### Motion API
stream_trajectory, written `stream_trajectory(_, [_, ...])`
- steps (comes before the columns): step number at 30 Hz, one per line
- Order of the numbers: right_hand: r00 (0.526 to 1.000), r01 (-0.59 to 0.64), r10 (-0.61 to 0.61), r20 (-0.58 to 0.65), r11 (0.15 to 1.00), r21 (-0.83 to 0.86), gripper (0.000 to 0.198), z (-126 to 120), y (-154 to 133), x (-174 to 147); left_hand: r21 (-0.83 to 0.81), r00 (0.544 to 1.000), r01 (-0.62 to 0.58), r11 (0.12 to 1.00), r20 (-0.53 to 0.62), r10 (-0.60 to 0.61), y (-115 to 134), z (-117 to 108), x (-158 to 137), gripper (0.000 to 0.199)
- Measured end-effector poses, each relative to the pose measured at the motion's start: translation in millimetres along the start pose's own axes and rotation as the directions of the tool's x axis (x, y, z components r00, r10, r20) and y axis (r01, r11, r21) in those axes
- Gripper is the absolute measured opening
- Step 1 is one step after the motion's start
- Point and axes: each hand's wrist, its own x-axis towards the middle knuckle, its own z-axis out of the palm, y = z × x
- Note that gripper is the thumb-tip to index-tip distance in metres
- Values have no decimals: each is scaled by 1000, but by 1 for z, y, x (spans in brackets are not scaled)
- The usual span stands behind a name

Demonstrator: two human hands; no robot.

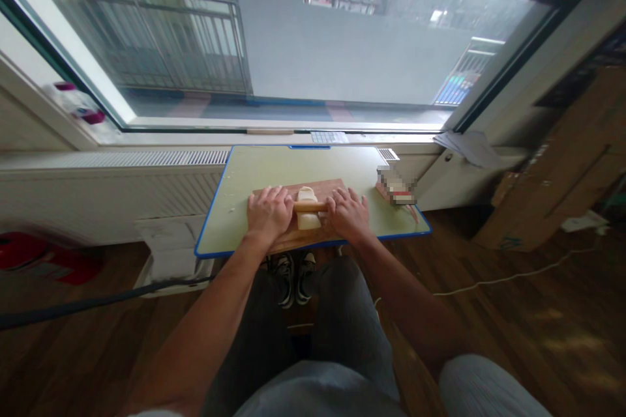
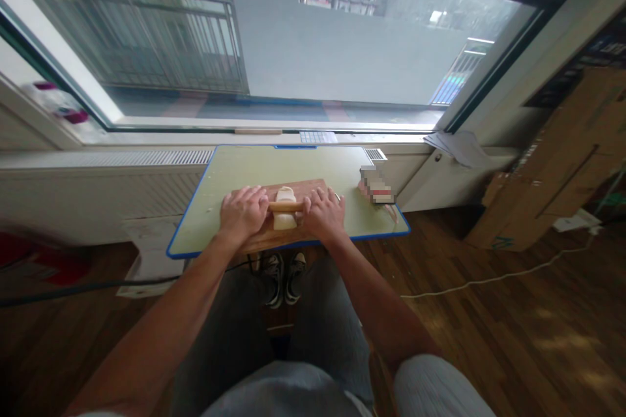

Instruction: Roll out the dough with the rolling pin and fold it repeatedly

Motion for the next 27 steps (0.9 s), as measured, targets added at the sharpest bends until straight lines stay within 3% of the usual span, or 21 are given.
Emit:
stream_trajectory(5, [1000, 1, -1, 11, 1000, 0, 51, 0, -1, 14, 21, 999, 27, 999, 37, -28, -2, 5, 14, 54])
stream_trajectory(13, [994, -10, 11, 112, 1000, -7, 51, 0, 1, 60, 29, 968, 104, 994, 227, -108, -7, 11, 60, 58])
stream_trajectory(19, [989, -16, 13, 149, 1000, 17, 53, 5, 4, 86, 18, 958, 97, 995, 269, -98, -15, 19, 87, 59])
stream_trajectory(27, [991, 5, -4, 132, 1000, -13, 49, 4, 4, 72, 20, 961, 79, 997, 263, -81, -12, 14, 73, 59])
